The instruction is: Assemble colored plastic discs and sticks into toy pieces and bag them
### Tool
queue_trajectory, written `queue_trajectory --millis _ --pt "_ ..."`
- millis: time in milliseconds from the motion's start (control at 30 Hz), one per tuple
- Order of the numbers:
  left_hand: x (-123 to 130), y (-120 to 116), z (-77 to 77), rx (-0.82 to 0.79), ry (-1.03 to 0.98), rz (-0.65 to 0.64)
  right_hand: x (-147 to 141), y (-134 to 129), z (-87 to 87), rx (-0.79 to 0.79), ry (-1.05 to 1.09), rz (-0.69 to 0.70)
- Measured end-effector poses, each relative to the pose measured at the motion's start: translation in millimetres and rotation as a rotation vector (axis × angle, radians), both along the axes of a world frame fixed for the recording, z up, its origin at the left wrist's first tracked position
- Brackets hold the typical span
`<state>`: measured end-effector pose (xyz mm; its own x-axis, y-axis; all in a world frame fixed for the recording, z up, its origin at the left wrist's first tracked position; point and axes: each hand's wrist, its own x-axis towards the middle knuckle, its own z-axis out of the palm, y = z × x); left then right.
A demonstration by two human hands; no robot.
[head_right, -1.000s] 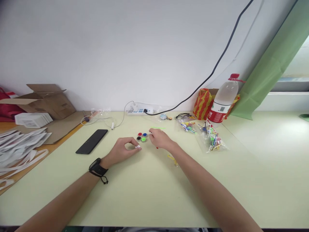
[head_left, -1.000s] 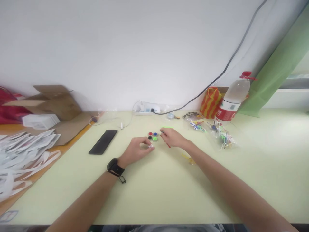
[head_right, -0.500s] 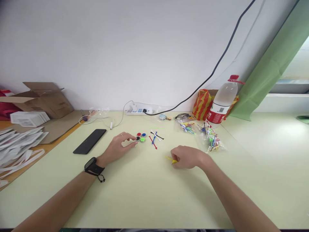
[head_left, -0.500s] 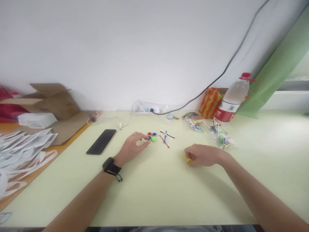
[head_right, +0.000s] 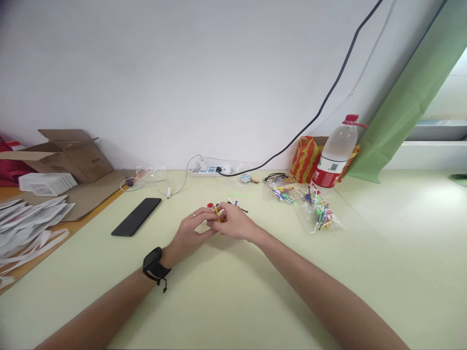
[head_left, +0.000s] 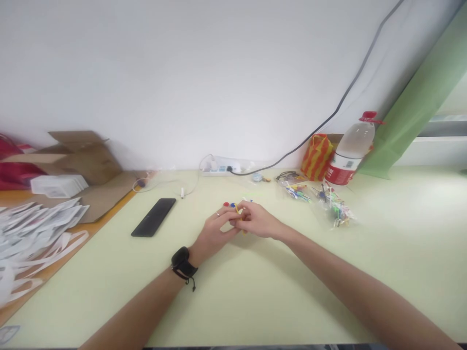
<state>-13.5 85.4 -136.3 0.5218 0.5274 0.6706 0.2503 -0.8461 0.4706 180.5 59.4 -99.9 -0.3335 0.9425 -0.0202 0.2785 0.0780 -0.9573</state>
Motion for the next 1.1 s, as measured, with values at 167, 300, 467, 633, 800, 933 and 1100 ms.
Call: queue_trajectory --millis 167,300,467,633,800,933,1100 --pt "-10.9 3.4 4.9 -0.053 -0.046 0.101 1.2 11.0 7.4 -0.160 0.151 0.015" --pt "-10.9 1.8 6.6 -0.066 -0.014 0.075 0.5 17.1 -6.4 -0.138 0.223 0.061" --pt "-6.3 5.0 -0.3 -0.053 -0.015 0.027 3.3 22.0 -21.8 -0.031 0.093 0.096" --pt "-11.6 9.9 -5.4 -0.136 0.118 0.046 17.6 37.8 -26.3 0.223 -0.405 -0.065" --pt "-16.5 20.0 -9.5 -0.088 0.292 0.084 30.0 64.0 -26.0 0.324 -0.594 -0.150" --pt "-21.2 27.3 -12.1 -0.022 0.293 0.116 39.5 81.1 -29.8 0.357 -0.709 -0.237" --pt "-25.8 26.7 -5.8 -0.012 0.284 0.109 55.0 89.2 -41.7 0.349 -0.812 -0.261"
